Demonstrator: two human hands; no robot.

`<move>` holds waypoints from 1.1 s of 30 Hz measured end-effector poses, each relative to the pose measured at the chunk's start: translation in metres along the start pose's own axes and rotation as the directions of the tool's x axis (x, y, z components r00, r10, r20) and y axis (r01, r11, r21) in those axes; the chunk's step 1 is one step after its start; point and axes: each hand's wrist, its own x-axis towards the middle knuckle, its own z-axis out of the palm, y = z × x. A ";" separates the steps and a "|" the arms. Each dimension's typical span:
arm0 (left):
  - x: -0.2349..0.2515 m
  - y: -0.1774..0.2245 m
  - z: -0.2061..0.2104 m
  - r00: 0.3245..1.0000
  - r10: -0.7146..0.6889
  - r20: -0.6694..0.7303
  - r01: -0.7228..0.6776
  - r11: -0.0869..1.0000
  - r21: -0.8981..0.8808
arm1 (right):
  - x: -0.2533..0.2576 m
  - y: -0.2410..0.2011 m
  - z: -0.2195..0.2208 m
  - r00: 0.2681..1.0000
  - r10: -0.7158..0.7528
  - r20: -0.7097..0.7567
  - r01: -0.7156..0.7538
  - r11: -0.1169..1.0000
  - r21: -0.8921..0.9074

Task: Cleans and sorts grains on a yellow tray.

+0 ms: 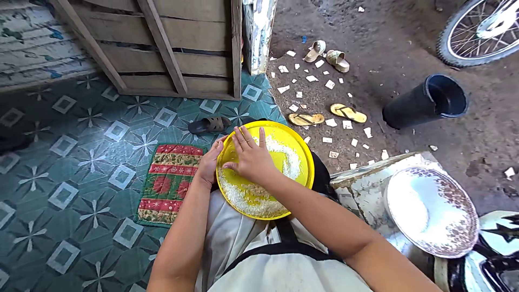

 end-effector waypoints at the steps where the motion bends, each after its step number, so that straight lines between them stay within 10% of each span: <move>1: 0.000 -0.001 -0.001 1.000 0.003 0.009 -0.003 1.000 -0.002 | -0.001 0.003 0.001 1.000 0.020 -0.003 -0.020 1.000 -0.001; 20: -0.001 -0.002 0.003 1.000 -0.003 -0.018 0.003 1.000 0.028 | -0.111 0.046 -0.014 0.926 0.377 0.016 -0.376 0.926 -0.018; 33: 0.002 -0.003 0.004 1.000 0.005 -0.004 -0.005 1.000 0.024 | -0.075 0.038 -0.026 0.979 0.198 -0.053 -0.194 0.978 0.080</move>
